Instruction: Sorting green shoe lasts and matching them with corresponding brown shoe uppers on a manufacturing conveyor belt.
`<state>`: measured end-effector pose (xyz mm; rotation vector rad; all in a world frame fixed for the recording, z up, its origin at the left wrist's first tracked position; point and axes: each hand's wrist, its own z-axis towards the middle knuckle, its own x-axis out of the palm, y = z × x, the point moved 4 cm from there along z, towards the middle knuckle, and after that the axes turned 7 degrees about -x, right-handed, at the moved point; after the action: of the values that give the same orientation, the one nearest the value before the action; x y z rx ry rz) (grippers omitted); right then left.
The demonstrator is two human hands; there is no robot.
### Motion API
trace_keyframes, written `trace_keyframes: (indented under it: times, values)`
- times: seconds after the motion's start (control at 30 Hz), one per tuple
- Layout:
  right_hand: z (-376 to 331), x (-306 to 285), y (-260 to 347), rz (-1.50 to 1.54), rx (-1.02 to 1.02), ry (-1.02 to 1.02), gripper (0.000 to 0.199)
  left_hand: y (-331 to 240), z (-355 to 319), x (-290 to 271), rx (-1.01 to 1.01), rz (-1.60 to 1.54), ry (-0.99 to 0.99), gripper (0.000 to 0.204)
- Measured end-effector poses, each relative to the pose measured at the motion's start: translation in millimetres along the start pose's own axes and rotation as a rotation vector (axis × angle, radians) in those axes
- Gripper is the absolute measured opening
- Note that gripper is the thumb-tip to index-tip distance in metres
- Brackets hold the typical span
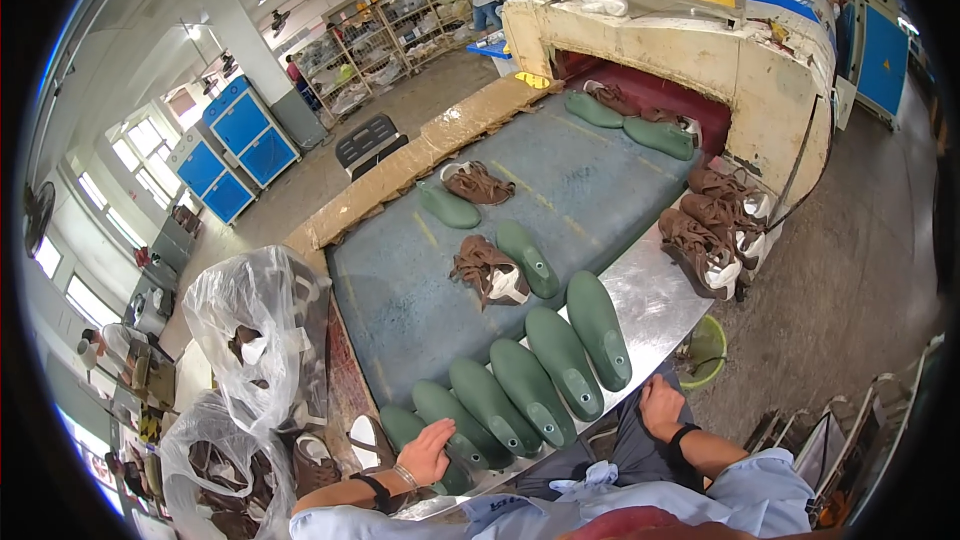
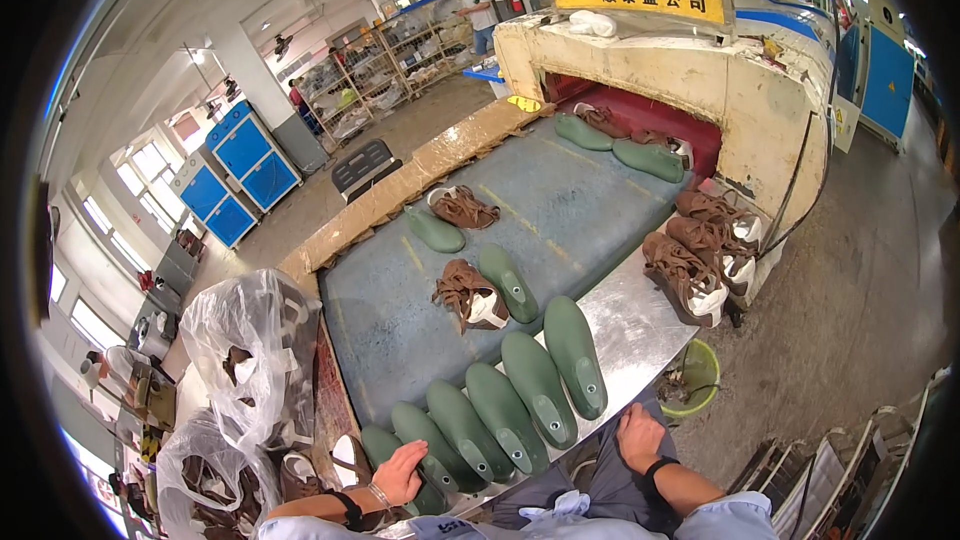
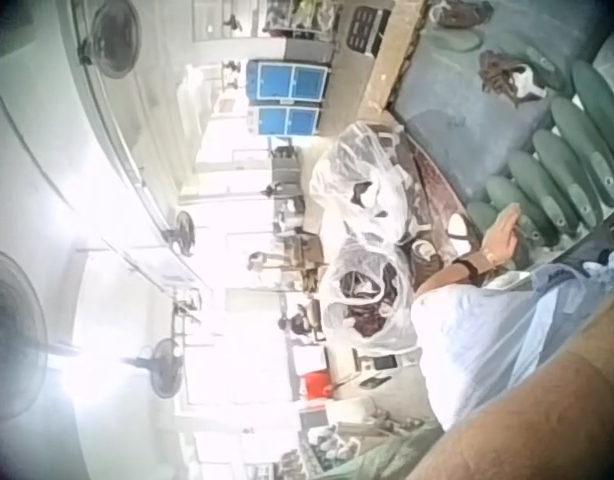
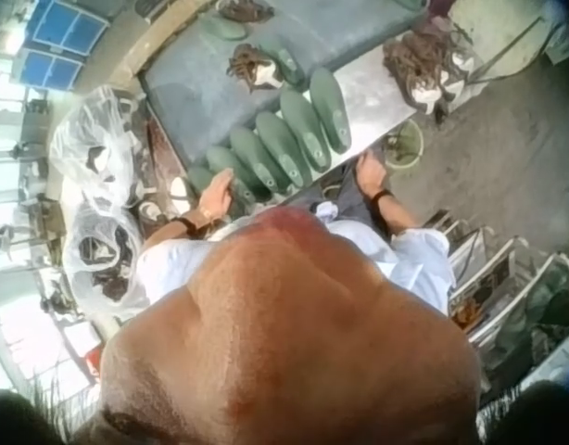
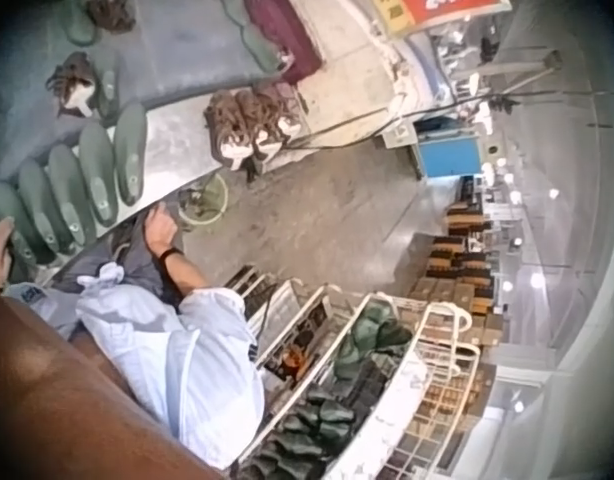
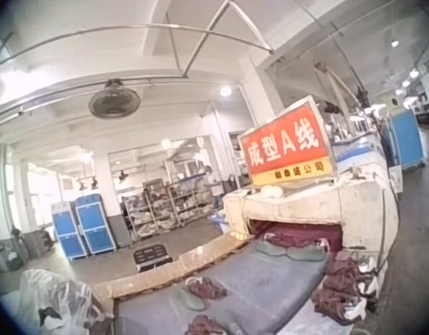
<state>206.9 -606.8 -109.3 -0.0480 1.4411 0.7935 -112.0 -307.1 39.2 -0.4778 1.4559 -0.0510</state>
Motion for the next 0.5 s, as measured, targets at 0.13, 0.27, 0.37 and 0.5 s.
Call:
trace_keyframes:
  times: [0.13,0.27,0.37,0.5]
  values:
    - [-0.7,-4.1,2.1,0.019,0.01,0.017,0.012,-1.6,0.2,-0.6,0.012,0.01,-0.008,0.053]
    - [-0.2,-5.6,1.2,0.008,0.014,0.017,0.011,-4.4,1.7,-1.8,0.006,0.016,-0.004,0.052]
    - [0.0,-9.0,2.5,0.013,0.017,0.022,0.011,-4.1,3.0,-1.2,0.005,-0.001,-0.001,0.053]
    - [3.5,-3.5,1.7,0.007,0.009,0.012,0.011,1.2,2.8,1.3,-0.019,0.007,0.009,0.053]
